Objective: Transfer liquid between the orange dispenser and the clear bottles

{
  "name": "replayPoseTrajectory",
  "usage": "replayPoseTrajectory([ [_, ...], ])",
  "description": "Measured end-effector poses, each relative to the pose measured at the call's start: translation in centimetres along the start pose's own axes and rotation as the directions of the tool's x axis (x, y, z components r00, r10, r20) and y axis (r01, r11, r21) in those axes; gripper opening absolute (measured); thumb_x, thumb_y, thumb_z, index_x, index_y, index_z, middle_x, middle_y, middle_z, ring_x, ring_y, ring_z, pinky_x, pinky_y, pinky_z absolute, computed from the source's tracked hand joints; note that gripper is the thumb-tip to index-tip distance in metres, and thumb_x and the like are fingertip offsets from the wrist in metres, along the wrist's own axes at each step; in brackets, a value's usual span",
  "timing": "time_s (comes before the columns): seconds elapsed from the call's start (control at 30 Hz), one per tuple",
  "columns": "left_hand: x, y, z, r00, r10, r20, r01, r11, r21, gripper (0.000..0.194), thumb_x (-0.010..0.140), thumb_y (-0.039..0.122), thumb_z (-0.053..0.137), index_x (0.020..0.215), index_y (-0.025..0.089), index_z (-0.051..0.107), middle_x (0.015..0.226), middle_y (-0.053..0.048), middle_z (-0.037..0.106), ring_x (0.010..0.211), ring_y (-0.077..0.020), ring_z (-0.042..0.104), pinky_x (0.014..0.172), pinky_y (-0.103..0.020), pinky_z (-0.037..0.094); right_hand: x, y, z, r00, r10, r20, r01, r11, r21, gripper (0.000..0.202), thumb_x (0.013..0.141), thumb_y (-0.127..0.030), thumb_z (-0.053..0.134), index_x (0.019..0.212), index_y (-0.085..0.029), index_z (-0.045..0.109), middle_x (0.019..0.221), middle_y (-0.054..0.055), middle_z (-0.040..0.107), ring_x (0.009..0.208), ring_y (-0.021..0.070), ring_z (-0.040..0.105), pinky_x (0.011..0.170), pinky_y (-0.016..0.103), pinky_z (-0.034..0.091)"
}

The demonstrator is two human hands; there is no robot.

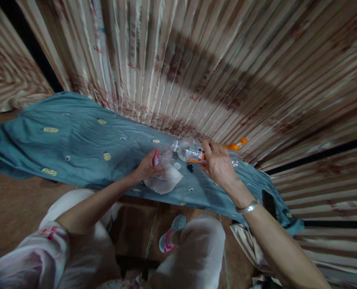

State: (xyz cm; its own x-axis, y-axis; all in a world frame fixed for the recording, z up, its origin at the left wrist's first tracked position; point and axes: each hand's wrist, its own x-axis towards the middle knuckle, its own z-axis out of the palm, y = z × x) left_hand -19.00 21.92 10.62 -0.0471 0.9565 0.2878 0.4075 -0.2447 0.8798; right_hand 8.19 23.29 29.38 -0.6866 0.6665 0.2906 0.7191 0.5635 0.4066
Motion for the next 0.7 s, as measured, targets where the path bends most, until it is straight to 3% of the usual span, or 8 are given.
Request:
replayPoseTrajectory([
  [0.7, 0.04, 0.37, -0.03, 1.0, -0.016, -0.003, 0.016, 1.0, -0.014, 0.093, 0.06, 0.025, 0.09, 0.144, 0.015, 0.051, 0.145, -0.02, 0.063, 0.134, -0.037, 0.062, 0.116, -0.053, 0.05, -0.05, 0.0, -0.08, 1.0, 0.011, 0.011, -0.011, 1.0, 0.013, 0.069, 0.083, -0.027, 0.068, 0.145, -0.005, 0.045, 0.134, 0.028, 0.061, 0.119, 0.0412, 0.059, 0.1, 0.05, 0.05],
])
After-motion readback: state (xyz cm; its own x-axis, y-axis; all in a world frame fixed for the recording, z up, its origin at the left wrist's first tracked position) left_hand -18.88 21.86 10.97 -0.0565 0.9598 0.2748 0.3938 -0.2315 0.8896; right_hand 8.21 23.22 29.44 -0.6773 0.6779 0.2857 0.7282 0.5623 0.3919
